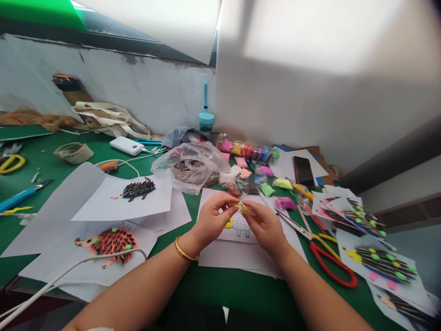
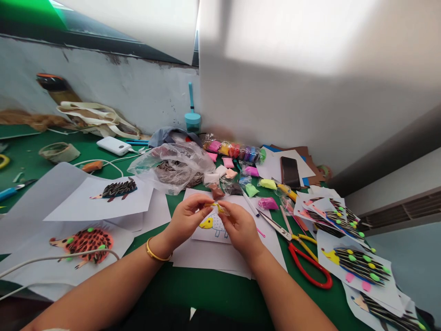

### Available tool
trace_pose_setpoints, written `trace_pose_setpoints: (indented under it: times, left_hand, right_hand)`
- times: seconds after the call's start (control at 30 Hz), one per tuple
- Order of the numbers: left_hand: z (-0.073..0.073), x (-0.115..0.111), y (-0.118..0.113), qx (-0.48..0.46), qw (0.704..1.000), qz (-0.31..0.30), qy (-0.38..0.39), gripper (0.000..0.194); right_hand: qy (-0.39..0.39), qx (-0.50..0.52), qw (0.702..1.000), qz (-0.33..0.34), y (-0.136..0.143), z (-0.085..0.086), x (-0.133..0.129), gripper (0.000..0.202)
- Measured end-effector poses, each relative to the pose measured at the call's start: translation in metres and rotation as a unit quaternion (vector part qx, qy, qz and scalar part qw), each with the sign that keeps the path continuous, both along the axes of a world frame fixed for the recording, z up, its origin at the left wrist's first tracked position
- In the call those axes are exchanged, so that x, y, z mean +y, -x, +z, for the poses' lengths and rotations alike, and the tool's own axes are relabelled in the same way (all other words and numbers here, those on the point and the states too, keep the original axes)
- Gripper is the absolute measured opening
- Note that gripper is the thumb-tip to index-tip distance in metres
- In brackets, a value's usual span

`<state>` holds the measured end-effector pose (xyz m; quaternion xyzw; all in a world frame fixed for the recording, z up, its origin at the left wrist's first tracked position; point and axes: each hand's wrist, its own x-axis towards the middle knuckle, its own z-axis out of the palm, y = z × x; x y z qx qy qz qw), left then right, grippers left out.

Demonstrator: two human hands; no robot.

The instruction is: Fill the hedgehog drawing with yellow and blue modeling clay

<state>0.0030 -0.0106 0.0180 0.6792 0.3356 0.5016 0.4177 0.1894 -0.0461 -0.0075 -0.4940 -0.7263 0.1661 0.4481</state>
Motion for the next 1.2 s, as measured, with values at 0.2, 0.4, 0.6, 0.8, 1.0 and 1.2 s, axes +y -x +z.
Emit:
trace_pose_setpoints:
  times: [0.2,0.4,0.6,0.8,1.0,1.2]
  left_hand:
    - [0.0,-0.001,-0.001,0.026,0.999,-0.019,-0.014,0.004]
    - [-0.007,-0.005,-0.002,0.055,0.998,-0.014,-0.009,0.011]
    - [-0.007,0.003,0.0,-0.099,0.992,0.055,0.051,0.021]
    - [-0.009,0.015,0.006,-0.225,0.961,0.094,0.133,0.025]
    - [-0.009,0.015,0.008,-0.211,0.965,0.105,0.112,0.024]
    - [0.002,0.014,0.014,-0.187,0.972,0.135,0.053,0.025]
  right_hand:
    - [0.008,-0.022,0.999,0.032,0.003,0.009,-0.001,0.026]
    - [0.001,-0.012,1.0,0.027,0.006,0.01,-0.002,0.01]
    - [0.006,-0.026,0.999,0.027,0.006,0.013,-0.003,0.009]
    - [0.015,0.001,1.0,0.012,0.002,0.007,0.0,0.011]
    - [0.019,0.001,1.0,0.004,0.001,0.005,0.001,0.018]
    - [-0.003,-0.034,0.998,-0.058,-0.007,0.007,0.006,0.024]
